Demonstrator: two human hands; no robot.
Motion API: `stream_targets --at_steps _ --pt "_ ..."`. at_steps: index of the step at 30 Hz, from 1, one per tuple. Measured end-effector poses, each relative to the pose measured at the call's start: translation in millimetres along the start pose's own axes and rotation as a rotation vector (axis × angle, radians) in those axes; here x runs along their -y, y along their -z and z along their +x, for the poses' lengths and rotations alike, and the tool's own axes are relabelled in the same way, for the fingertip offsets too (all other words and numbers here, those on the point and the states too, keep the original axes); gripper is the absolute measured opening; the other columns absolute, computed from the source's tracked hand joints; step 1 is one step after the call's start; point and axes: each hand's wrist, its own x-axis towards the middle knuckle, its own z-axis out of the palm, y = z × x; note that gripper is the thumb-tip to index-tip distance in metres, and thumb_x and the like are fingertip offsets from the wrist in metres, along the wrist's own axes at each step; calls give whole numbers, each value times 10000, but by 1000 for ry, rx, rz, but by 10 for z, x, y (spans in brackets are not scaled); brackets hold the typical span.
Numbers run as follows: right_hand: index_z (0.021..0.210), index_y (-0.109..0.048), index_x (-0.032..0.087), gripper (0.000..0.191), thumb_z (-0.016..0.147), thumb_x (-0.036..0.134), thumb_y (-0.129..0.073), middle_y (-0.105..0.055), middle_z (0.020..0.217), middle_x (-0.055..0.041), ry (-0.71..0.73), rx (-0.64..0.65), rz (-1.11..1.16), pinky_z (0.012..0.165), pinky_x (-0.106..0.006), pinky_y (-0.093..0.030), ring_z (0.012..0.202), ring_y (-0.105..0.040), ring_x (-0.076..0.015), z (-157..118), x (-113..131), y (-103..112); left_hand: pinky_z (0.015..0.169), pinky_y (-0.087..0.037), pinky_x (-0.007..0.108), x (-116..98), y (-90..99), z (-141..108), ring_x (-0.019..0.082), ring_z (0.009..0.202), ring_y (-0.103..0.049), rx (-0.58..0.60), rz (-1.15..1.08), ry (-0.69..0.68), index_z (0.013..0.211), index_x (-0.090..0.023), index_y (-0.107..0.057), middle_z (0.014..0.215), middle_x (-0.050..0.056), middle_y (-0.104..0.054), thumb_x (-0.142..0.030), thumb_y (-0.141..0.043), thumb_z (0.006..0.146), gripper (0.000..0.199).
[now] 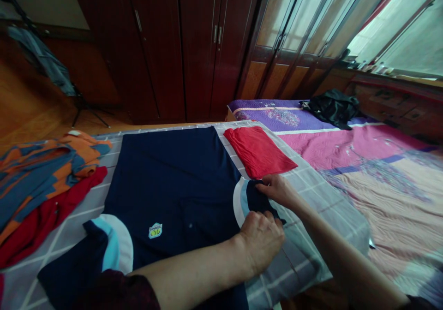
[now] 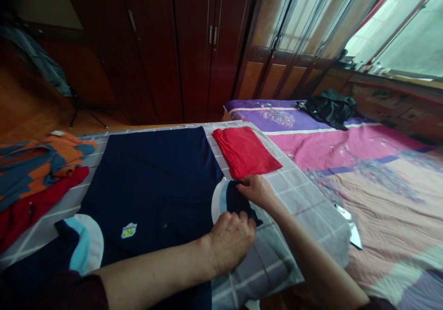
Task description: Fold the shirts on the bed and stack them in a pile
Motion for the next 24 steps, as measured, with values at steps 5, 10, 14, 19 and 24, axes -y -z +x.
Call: stream_targets --at_steps 5,10,14,19,24 --pt "533 -452 209 288 730 402 -535 -421 384 48 -104 130 277 368 -231 -226 350 -398 -98 89 -54 36 626 -488 362 132 130 -8 254 714 -644 -42 -371 163 879 -146 -572 796 89 -654 -202 -522 792 114" --pt "529 -416 212 337 730 449 -546 -395 374 59 -112 220 549 319 -217 -247 309 -365 -78 110 110 47 523 -463 243 290 232 -261 163 635 -615 -153 -1224 673 737 -197 -431 637 -16 -524 -190 -443 791 55" --pt "675 -522 181 300 713 471 -587 -594 562 -5 -72 316 755 369 -206 -363 416 -523 -100 127 389 15 501 -464 197 375 236 -683 140 693 -637 -151 -1656 957 841 -187 -405 774 -6 -509 -227 -452 818 66" --pt "940 -612 149 347 667 362 -635 -700 843 -81 40 269 846 454 -224 -439 596 -629 -150 266 523 -71 529 -489 222 470 240 -1065 144 763 -631 -170 -1517 961 1117 -177 -382 1072 100 -520 -253 -441 837 296" --pt "1007 -678 172 314 724 238 -558 -668 917 -54 311 60 126 609 -268 -447 688 -603 -157 333 446 -199 785 -515 329 553 275 -1035 176 924 -581 -246 -739 577 1195 -237 -449 1180 72 -490 -142 -509 781 430"
